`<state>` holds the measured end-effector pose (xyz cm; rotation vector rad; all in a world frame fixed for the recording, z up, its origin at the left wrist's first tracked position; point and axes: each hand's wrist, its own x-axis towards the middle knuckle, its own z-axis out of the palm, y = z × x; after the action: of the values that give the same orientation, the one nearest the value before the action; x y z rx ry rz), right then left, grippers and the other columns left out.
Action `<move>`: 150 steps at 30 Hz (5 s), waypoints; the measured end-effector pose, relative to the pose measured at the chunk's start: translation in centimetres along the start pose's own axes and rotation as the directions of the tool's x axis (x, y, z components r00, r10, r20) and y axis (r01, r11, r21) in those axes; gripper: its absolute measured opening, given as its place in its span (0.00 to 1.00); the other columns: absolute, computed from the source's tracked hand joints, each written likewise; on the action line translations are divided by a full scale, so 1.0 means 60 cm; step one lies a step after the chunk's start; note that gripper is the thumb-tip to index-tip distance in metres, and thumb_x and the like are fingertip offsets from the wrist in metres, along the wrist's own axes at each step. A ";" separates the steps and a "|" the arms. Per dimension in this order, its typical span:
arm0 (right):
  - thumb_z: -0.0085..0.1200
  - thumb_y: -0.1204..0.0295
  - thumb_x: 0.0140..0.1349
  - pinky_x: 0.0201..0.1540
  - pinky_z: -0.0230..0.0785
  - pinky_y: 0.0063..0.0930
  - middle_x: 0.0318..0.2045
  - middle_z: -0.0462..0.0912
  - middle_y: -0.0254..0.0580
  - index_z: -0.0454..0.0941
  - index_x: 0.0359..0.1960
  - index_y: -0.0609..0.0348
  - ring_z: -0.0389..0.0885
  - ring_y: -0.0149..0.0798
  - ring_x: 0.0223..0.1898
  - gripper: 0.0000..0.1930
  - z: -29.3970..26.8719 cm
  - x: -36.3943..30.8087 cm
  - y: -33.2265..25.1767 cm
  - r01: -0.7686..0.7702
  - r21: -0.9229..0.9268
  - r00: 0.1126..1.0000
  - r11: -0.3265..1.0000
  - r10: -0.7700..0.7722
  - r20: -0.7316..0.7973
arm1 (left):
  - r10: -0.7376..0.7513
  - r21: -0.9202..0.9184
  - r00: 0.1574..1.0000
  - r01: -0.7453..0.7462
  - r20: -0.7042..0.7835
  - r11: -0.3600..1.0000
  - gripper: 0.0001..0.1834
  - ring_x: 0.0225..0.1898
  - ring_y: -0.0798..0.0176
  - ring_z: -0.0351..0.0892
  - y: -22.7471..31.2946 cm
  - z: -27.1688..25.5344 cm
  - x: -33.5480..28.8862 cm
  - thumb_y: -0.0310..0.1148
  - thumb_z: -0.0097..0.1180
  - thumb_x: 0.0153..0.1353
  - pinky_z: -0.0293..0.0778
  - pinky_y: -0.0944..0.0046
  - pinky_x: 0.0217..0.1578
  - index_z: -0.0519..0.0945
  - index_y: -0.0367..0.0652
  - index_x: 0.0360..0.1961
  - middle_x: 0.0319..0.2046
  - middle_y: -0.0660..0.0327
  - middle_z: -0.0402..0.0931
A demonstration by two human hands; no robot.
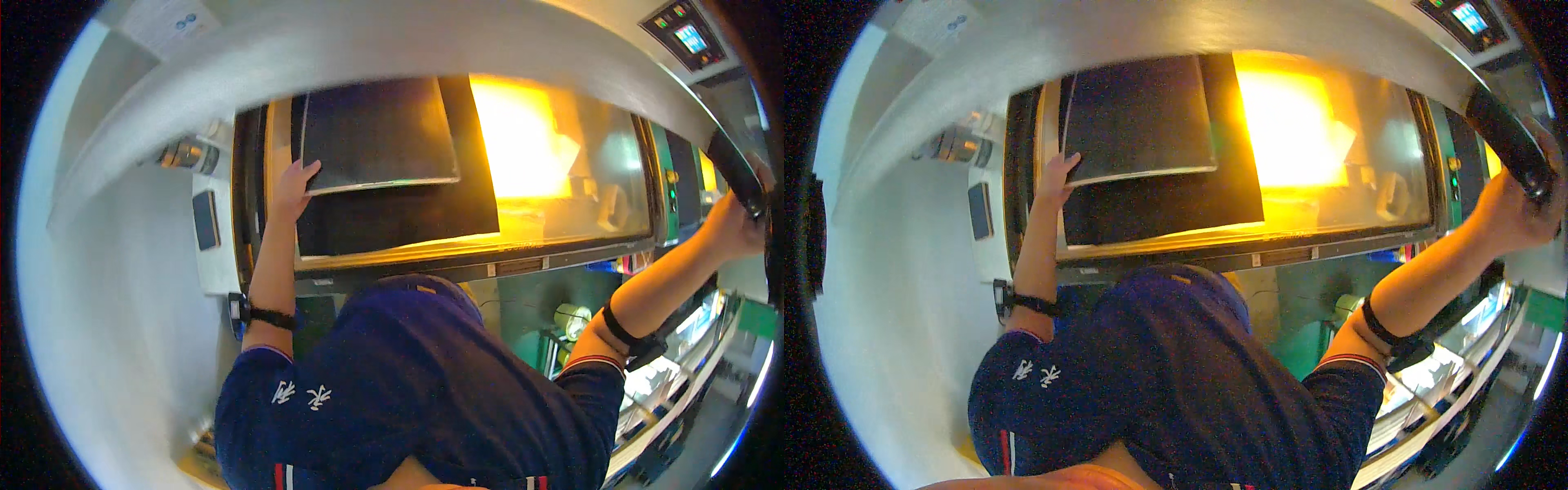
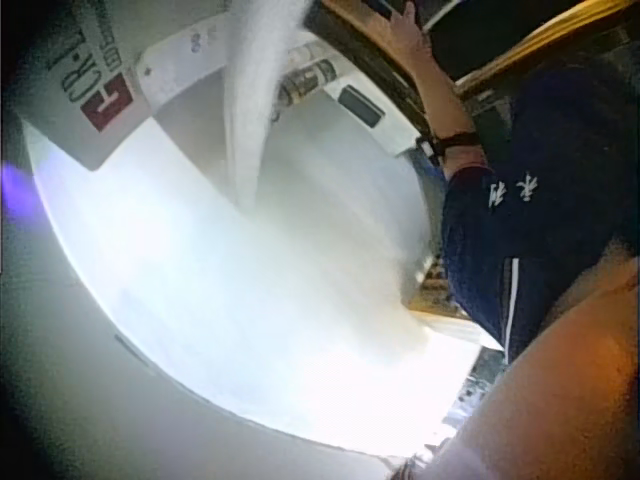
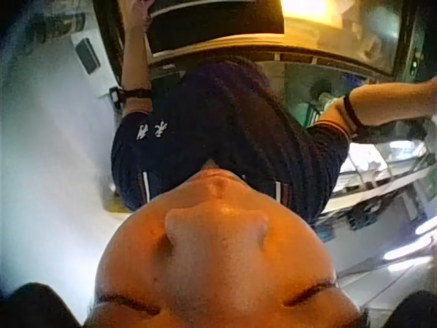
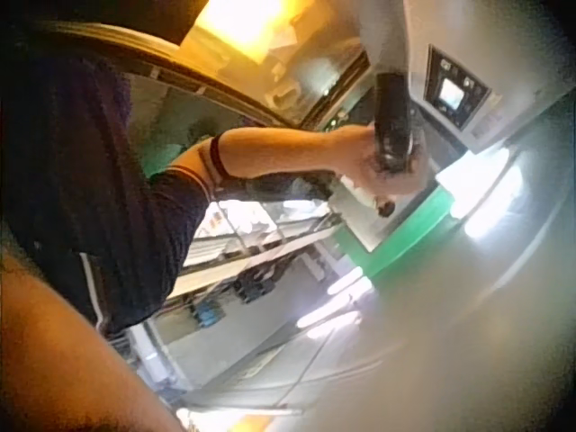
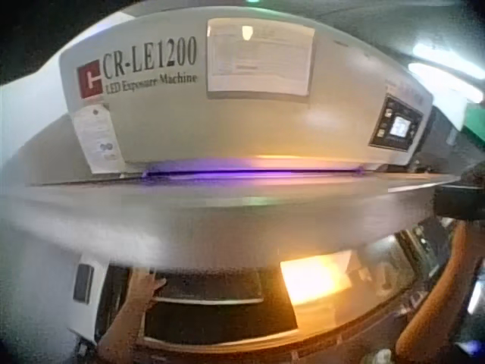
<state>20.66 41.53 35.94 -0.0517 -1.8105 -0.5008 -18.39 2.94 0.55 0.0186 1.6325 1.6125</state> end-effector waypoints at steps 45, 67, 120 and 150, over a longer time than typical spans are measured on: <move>0.49 0.49 0.68 0.31 0.76 0.29 0.27 0.84 0.42 0.79 0.35 0.60 0.82 0.36 0.25 0.23 -0.777 -0.501 -1.535 -0.668 0.742 -0.745 0.058 -0.059 -0.665 | -0.739 0.710 -0.645 -0.426 0.196 0.561 0.27 0.50 0.59 0.77 -0.566 0.297 -1.035 0.51 0.45 0.69 0.74 0.58 0.46 0.69 0.42 0.60 0.53 0.55 0.76; 0.47 0.64 0.71 0.58 0.68 0.47 0.58 0.70 0.40 0.56 0.66 0.48 0.70 0.44 0.59 0.24 -0.658 -0.310 -0.901 -0.546 0.838 -0.636 -0.010 0.656 -0.406 | -0.265 0.260 -0.022 -0.129 0.964 0.957 0.16 0.49 0.67 0.75 -0.399 0.312 -0.747 0.30 0.53 0.67 0.70 0.60 0.54 0.76 0.41 0.55 0.50 0.64 0.77; 0.46 0.48 0.66 0.69 0.48 0.56 0.71 0.56 0.50 0.61 0.69 0.35 0.53 0.55 0.71 0.30 0.151 -0.819 0.049 -0.410 0.005 0.414 0.912 0.182 0.892 | 0.816 0.783 -0.283 -0.249 0.504 -0.570 0.29 0.54 0.45 0.76 0.275 0.675 -0.431 0.44 0.68 0.51 0.71 0.54 0.53 0.77 0.40 0.52 0.49 0.50 0.78; 0.55 0.74 0.63 0.59 0.67 0.37 0.51 0.81 0.43 0.79 0.50 0.55 0.77 0.49 0.55 0.14 -0.223 -0.604 0.083 -0.833 0.431 0.546 0.345 0.396 0.738 | 0.011 0.915 0.948 -0.303 0.317 -0.266 0.23 0.43 0.49 0.82 -0.298 0.701 -0.427 0.52 0.61 0.55 0.78 0.49 0.44 0.85 0.41 0.38 0.38 0.50 0.83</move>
<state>45.19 49.17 6.68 -0.3595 -2.1794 1.0216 30.62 20.69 5.63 1.3064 2.3606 -0.2008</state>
